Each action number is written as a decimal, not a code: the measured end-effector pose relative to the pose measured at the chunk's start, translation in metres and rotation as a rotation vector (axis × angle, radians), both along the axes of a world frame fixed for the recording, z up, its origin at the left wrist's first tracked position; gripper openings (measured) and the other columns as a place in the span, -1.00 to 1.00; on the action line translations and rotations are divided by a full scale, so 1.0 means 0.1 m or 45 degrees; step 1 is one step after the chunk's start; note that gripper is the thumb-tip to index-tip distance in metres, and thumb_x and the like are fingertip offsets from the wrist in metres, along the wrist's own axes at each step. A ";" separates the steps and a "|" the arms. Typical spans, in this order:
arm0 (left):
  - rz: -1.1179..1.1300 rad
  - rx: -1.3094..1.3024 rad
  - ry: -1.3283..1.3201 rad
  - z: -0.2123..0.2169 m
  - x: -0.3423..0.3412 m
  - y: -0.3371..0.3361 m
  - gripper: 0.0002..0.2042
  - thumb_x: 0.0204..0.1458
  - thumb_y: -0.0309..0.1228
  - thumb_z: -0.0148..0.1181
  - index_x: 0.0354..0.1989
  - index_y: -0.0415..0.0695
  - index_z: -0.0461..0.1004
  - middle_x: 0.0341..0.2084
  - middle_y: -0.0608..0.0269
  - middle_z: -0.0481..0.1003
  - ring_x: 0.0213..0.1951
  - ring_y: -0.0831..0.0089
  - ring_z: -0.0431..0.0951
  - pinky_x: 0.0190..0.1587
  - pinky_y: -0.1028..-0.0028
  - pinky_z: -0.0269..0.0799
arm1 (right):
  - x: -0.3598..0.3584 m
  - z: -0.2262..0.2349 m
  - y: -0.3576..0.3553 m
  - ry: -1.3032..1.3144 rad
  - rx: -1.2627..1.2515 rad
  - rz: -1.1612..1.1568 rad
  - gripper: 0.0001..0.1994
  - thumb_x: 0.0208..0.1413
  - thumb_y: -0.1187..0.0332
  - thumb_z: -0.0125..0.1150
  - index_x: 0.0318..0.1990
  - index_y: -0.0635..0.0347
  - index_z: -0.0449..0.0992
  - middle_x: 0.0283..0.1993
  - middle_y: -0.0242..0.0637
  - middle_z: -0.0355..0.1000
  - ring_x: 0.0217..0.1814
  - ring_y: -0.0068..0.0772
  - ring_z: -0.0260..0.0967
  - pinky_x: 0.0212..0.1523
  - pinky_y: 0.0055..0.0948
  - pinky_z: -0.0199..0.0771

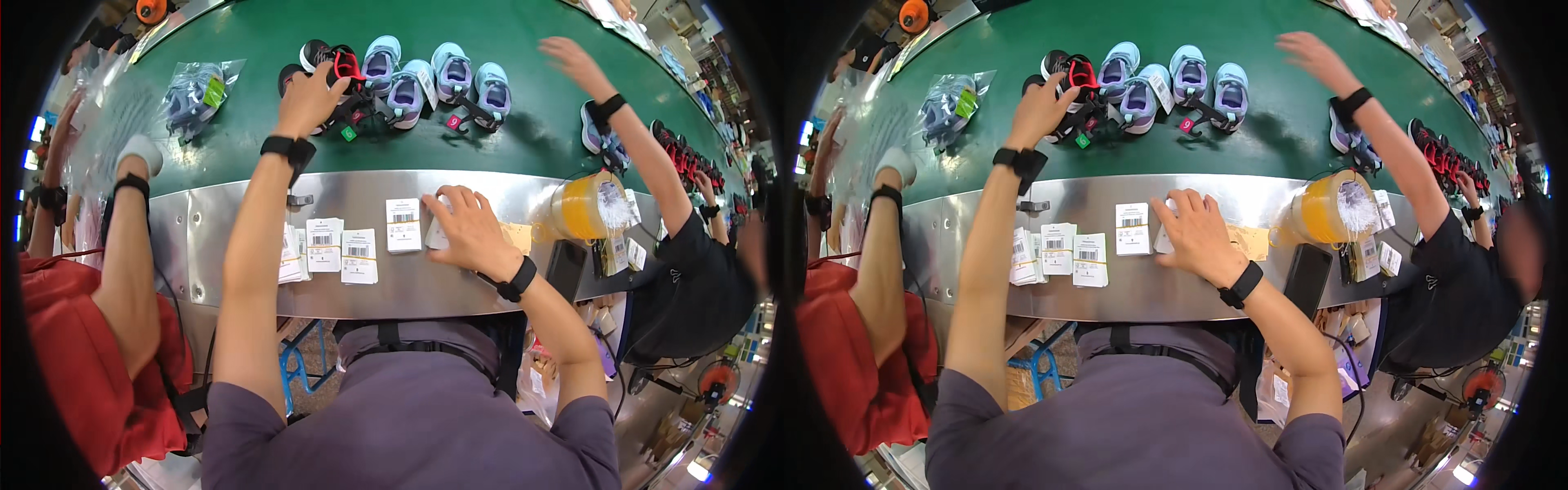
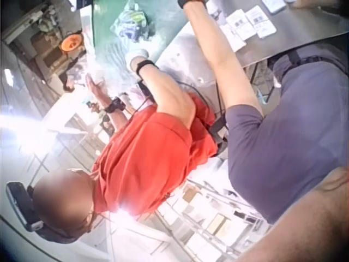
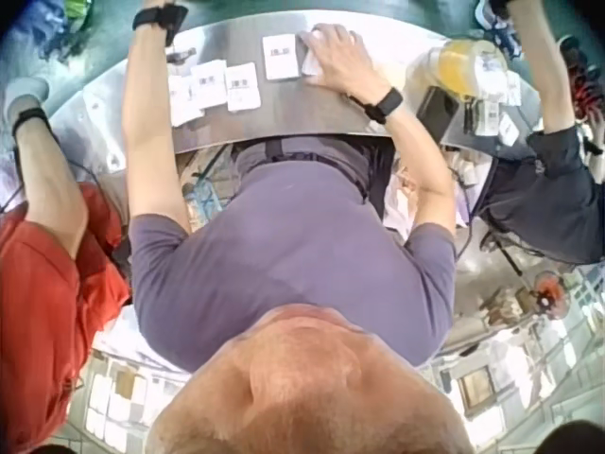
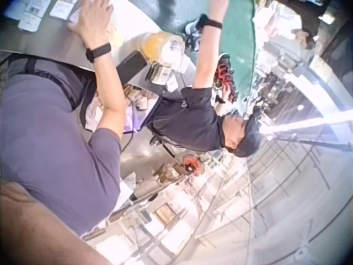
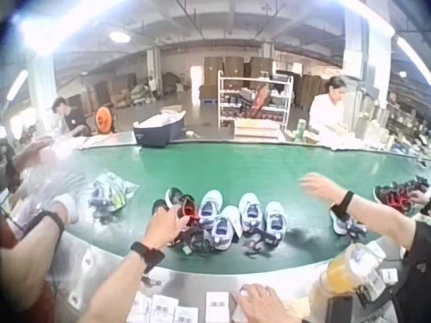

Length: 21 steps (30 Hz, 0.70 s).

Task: The person attaches price tags to a series of shoes arranged on a green conveyor belt. They pick up a tag, peel the backing, and affix it to the shoe's tongue or side, repeating this process for multiple pairs of footwear.

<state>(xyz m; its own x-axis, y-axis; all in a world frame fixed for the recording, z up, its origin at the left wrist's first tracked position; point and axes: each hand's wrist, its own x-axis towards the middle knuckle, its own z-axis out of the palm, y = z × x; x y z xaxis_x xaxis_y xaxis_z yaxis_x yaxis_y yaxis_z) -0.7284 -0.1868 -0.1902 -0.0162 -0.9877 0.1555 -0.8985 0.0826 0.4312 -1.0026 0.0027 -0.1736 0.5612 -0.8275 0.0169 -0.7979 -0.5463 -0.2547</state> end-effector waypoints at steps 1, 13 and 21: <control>0.027 0.163 -0.044 -0.03 -0.02 -0.09 -0.51 0.03 0.06 0.02 0.05 0.03 0.39 -0.19 -0.17 0.49 -0.06 -0.01 0.47 -0.07 0.13 0.40 | -0.04 -0.01 0.02 -0.013 -0.045 0.026 -0.25 -0.36 0.19 0.42 0.11 0.14 0.29 0.06 -0.06 0.24 0.13 0.00 0.17 0.06 0.01 0.19; -0.282 0.385 -0.059 -0.15 0.04 -0.27 -0.41 0.00 0.09 0.10 0.05 -0.15 0.32 -0.15 -0.13 0.48 -0.08 -0.04 0.49 -0.06 0.20 0.37 | 0.43 -0.04 -1.35 -0.322 -0.181 0.087 -0.67 -0.10 0.42 0.17 -0.13 0.33 0.35 -0.20 0.04 0.38 -0.20 0.10 0.40 -0.24 -0.09 0.43; -0.364 0.413 0.199 -0.07 0.29 -0.25 -0.38 -0.33 -0.35 0.43 0.00 -0.12 0.33 -0.20 0.03 0.49 -0.13 0.25 0.50 -0.06 0.38 0.36 | 1.12 -0.07 -2.15 0.126 0.413 -0.354 -0.52 0.03 0.36 -0.10 0.16 0.25 0.22 -0.09 0.10 0.45 -0.02 0.04 0.43 -0.06 -0.09 0.40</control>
<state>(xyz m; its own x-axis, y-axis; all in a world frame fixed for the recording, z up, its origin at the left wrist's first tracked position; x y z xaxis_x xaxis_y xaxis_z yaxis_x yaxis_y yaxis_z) -0.6996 -0.2118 -0.1974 -0.2964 -0.9450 -0.1385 -0.7814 0.1565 0.6041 -0.8904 -0.2122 -0.1808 0.3019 -0.9009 -0.3117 -0.9327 -0.2115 -0.2923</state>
